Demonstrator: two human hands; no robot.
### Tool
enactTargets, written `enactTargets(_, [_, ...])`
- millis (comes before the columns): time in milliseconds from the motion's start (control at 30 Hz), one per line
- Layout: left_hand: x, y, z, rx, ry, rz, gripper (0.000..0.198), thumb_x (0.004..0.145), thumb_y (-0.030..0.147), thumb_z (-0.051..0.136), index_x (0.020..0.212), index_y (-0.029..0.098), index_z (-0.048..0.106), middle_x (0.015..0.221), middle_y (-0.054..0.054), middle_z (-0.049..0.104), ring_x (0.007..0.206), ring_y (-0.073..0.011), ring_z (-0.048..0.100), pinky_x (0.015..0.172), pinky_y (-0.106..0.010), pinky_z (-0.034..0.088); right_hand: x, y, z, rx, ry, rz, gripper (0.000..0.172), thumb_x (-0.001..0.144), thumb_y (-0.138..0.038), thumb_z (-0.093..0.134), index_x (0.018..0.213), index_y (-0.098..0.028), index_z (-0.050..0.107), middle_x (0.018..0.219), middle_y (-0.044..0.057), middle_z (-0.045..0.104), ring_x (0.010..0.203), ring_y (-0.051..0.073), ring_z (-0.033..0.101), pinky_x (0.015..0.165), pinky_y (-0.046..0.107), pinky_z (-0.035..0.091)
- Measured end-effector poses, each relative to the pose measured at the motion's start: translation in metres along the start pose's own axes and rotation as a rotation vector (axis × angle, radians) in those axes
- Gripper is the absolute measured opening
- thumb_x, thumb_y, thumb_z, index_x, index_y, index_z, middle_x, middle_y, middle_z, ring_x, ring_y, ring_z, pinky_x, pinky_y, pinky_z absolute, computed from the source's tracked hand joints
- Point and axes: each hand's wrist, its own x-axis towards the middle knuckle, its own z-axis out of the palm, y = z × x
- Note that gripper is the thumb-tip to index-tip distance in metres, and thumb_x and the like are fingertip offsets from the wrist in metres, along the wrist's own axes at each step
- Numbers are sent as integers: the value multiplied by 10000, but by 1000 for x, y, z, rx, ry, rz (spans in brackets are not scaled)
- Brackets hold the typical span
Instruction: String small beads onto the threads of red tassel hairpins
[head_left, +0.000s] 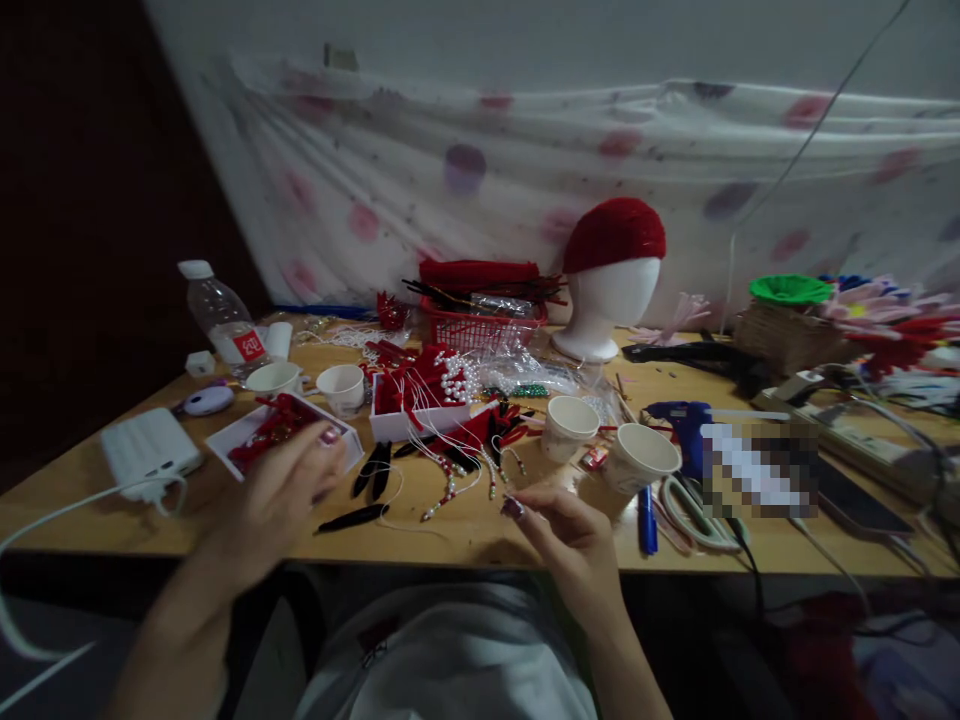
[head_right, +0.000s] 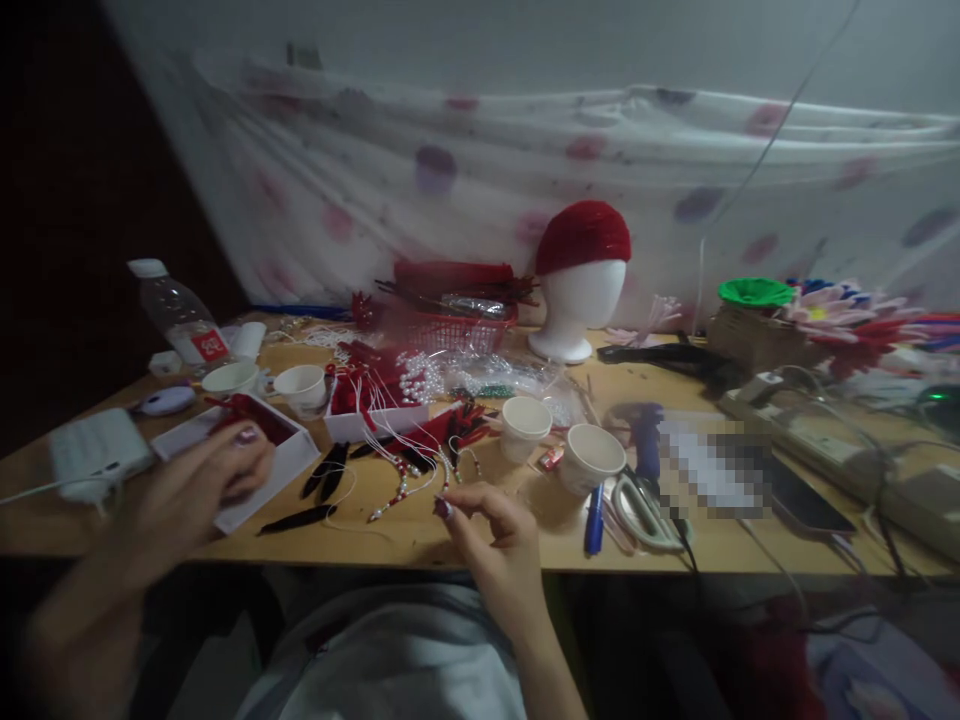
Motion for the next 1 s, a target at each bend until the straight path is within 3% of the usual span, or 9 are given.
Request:
enactTargets(100, [-20, 12, 54, -344, -231, 26, 456, 909, 613, 449, 698, 211, 491, 586, 42, 460, 509, -106, 387, 482, -218, 329, -10, -6, 7, -94, -13, -84, 78, 850, -248, 705, 813, -228, 770, 765, 25, 752, 702, 153, 676, 664, 231, 508])
enactTargets(200, [-29, 19, 99, -553, -221, -9, 423, 806, 597, 657, 736, 185, 595, 622, 37, 527, 544, -92, 434, 518, -203, 370, -19, -8, 6, -169, -15, -112, 100, 871, -241, 684, 807, -211, 755, 731, 23, 737, 671, 148, 659, 635, 228, 494])
enactTargets(333, [-33, 23, 132, -919, -200, -253, 412, 563, 454, 908, 740, 149, 696, 681, 21, 624, 630, -77, 529, 625, -178, 449, -25, -18, 1, -214, -4, -157, 99, 878, -208, 663, 811, -192, 733, 736, 28, 730, 666, 150, 658, 629, 235, 500])
enactTargets(433, [-36, 24, 139, -1205, -270, -482, 430, 458, 364, 965, 717, 138, 707, 722, 0, 677, 637, -92, 588, 639, -206, 494, -26, -29, 4, -222, 3, -181, 86, 866, -173, 663, 807, -188, 723, 732, 24, 732, 657, 151, 664, 632, 237, 509])
enactTargets(500, [-39, 23, 140, -1298, -319, -552, 403, 480, 335, 963, 719, 139, 704, 730, -5, 693, 638, -108, 621, 628, -221, 513, -26, -34, 7, -226, 6, -192, 83, 863, -169, 662, 809, -188, 721, 725, 24, 732, 649, 152, 663, 623, 237, 511])
enactTargets(667, [-43, 22, 138, -1327, -361, -561, 259, 635, 270, 898, 750, 148, 701, 769, -19, 722, 690, -126, 668, 684, -230, 539, -27, -35, 9, -285, 27, -212, 85, 878, -179, 648, 840, -190, 723, 699, 12, 700, 633, 140, 633, 609, 227, 499])
enactTargets(1000, [-47, 28, 138, -1422, -365, -637, 303, 522, 219, 954, 701, 141, 721, 706, 4, 719, 653, -96, 661, 642, -183, 544, -29, -32, 9, -284, 46, -162, 120, 884, -209, 644, 792, -181, 716, 674, 14, 695, 613, 138, 628, 587, 222, 493])
